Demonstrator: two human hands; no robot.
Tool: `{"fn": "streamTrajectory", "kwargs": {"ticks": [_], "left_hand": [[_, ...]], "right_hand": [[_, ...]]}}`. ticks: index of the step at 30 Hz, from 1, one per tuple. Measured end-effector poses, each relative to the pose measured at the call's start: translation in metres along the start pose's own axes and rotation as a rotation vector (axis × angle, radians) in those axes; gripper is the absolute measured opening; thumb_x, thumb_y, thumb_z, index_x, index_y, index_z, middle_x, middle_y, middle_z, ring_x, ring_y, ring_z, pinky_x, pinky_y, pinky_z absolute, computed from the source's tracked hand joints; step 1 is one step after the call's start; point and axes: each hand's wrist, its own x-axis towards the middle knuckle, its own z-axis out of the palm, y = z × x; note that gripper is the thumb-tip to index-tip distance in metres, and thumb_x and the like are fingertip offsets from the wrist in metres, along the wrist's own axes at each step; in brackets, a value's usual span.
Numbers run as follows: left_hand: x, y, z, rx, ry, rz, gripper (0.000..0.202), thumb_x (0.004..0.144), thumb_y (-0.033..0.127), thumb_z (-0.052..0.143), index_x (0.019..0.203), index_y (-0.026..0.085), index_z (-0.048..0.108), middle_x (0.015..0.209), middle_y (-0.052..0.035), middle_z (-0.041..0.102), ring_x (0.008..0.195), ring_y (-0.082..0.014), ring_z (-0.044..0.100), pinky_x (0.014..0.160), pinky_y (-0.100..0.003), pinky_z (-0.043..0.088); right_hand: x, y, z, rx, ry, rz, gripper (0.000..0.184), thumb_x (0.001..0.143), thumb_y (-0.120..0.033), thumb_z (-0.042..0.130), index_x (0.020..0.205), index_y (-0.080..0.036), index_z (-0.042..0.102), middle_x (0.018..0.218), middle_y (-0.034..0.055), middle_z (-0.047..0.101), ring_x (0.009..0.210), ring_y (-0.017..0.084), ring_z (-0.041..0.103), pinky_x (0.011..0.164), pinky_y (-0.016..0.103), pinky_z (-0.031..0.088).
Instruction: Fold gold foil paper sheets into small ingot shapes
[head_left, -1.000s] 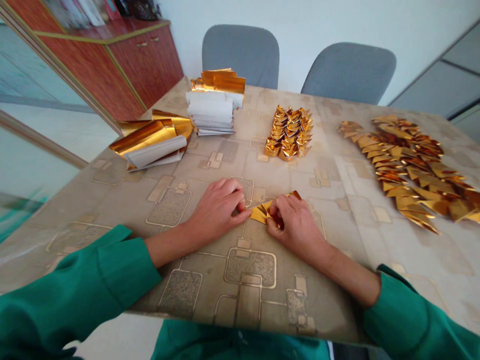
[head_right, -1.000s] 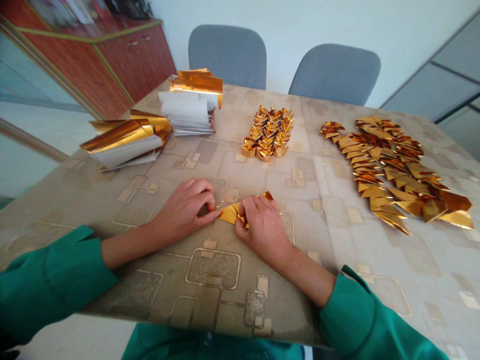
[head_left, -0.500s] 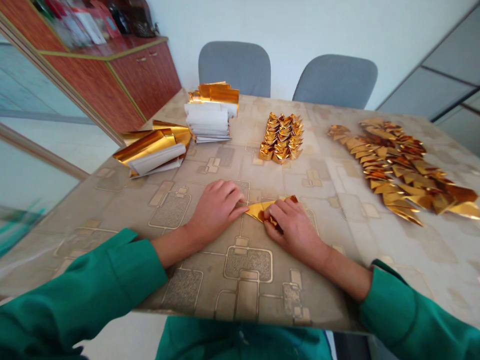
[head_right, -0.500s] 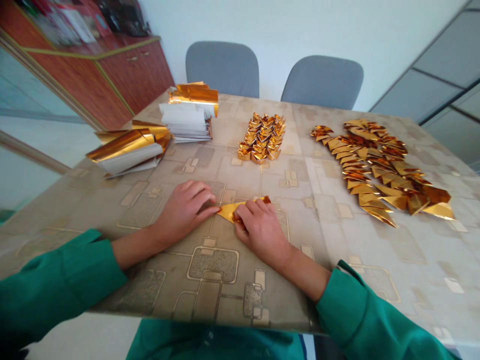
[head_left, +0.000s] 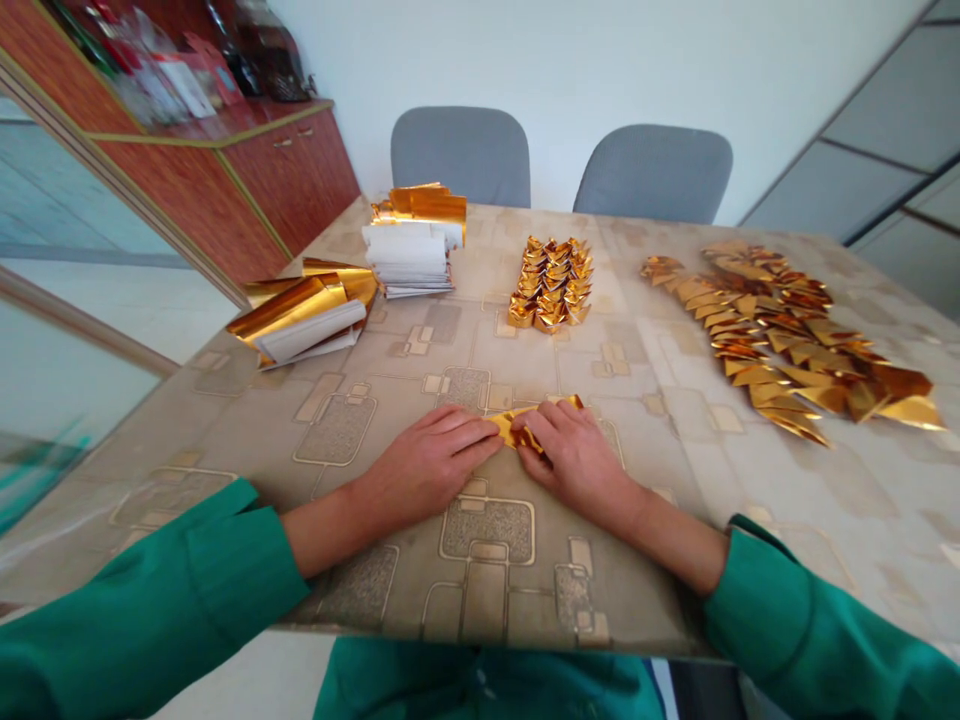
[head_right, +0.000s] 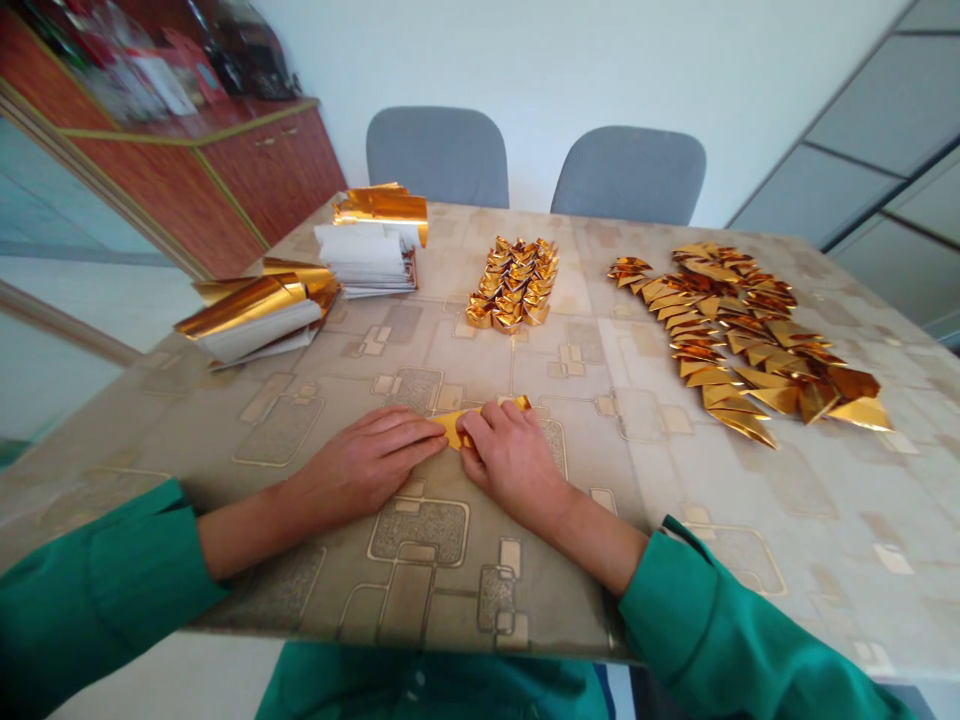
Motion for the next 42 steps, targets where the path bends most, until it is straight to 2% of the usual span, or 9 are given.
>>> {"fn": "streamTrajectory", "kwargs": {"ticks": [4, 8, 11, 15, 21, 26, 32, 37, 42], "left_hand": [[-0.007, -0.005, -0.005, 0.044, 0.023, -0.038, 0.034, 0.094, 0.012, 0.042, 0.121, 0.015, 0.063, 0.125, -0.0093, 0.067, 0.112, -0.0240, 0.058, 0.104, -0.046, 0.042], [-0.007, 0.000, -0.009, 0.114, 0.062, -0.124, 0.031, 0.095, 0.014, 0.042, 0.116, 0.016, 0.066, 0.119, -0.0088, 0.069, 0.110, -0.0254, 0.058, 0.105, -0.051, 0.038], [0.002, 0.008, -0.006, 0.109, 0.090, -0.065, 0.031, 0.095, 0.014, 0.043, 0.119, 0.014, 0.063, 0.116, -0.0105, 0.067, 0.109, -0.0241, 0.056, 0.105, -0.046, 0.040], [0.014, 0.013, 0.000, 0.063, 0.006, 0.007, 0.030, 0.095, 0.016, 0.044, 0.119, 0.012, 0.062, 0.112, -0.0119, 0.064, 0.103, -0.0223, 0.056, 0.096, -0.037, 0.047], [0.014, 0.011, -0.007, 0.108, -0.134, 0.011, 0.038, 0.095, 0.018, 0.046, 0.132, 0.020, 0.054, 0.116, -0.0108, 0.061, 0.105, -0.0237, 0.054, 0.093, -0.038, 0.046], [0.014, 0.012, -0.011, 0.116, -0.155, 0.019, 0.038, 0.094, 0.019, 0.049, 0.132, 0.024, 0.055, 0.114, -0.0101, 0.060, 0.101, -0.0229, 0.053, 0.090, -0.036, 0.044], [0.015, 0.012, -0.011, 0.100, -0.158, 0.020, 0.041, 0.094, 0.020, 0.051, 0.134, 0.027, 0.054, 0.110, -0.0107, 0.060, 0.102, -0.0245, 0.053, 0.089, -0.037, 0.046], [0.006, 0.003, -0.012, 0.083, -0.132, 0.076, 0.044, 0.095, 0.018, 0.049, 0.136, 0.033, 0.053, 0.126, -0.0108, 0.056, 0.114, -0.0246, 0.051, 0.097, -0.038, 0.045], [0.004, 0.005, -0.016, -0.008, -0.149, 0.079, 0.043, 0.090, 0.039, 0.060, 0.132, 0.030, 0.057, 0.133, -0.0137, 0.052, 0.119, -0.0288, 0.050, 0.100, -0.044, 0.044]], "right_hand": [[-0.001, 0.001, 0.002, 0.039, -0.007, 0.014, 0.018, 0.090, -0.021, 0.055, 0.105, -0.018, 0.063, 0.095, 0.0078, 0.065, 0.090, 0.023, 0.054, 0.079, 0.034, 0.034], [0.000, 0.001, 0.003, 0.044, -0.011, 0.019, 0.023, 0.089, -0.021, 0.055, 0.111, -0.017, 0.061, 0.099, 0.0078, 0.065, 0.093, 0.024, 0.054, 0.079, 0.035, 0.034], [0.000, 0.000, 0.002, 0.022, -0.005, 0.026, 0.022, 0.089, -0.021, 0.054, 0.109, -0.016, 0.061, 0.098, 0.0073, 0.066, 0.092, 0.024, 0.055, 0.078, 0.035, 0.034], [0.001, -0.003, 0.000, -0.020, 0.016, 0.017, 0.023, 0.089, -0.022, 0.055, 0.111, -0.015, 0.061, 0.099, 0.0084, 0.066, 0.093, 0.025, 0.055, 0.078, 0.036, 0.034], [-0.008, -0.002, -0.005, -0.048, 0.019, 0.012, 0.026, 0.093, -0.028, 0.055, 0.116, -0.017, 0.062, 0.098, 0.0096, 0.064, 0.094, 0.026, 0.055, 0.078, 0.037, 0.038], [-0.026, 0.007, -0.011, 0.100, 0.041, -0.063, 0.025, 0.093, -0.023, 0.056, 0.116, -0.018, 0.063, 0.099, 0.0093, 0.062, 0.095, 0.024, 0.054, 0.080, 0.036, 0.043], [-0.041, 0.006, -0.021, 0.062, -0.029, -0.166, 0.031, 0.096, -0.023, 0.050, 0.123, -0.014, 0.063, 0.103, 0.0114, 0.062, 0.100, 0.025, 0.053, 0.088, 0.041, 0.046], [-0.042, 0.007, -0.028, 0.095, -0.087, -0.247, 0.031, 0.098, -0.025, 0.047, 0.124, -0.017, 0.063, 0.099, 0.0093, 0.062, 0.096, 0.022, 0.054, 0.087, 0.039, 0.048], [-0.050, 0.032, -0.031, 0.158, -0.013, -0.163, 0.029, 0.099, -0.022, 0.046, 0.119, -0.021, 0.067, 0.099, 0.0095, 0.063, 0.092, 0.020, 0.058, 0.081, 0.036, 0.051]]}}
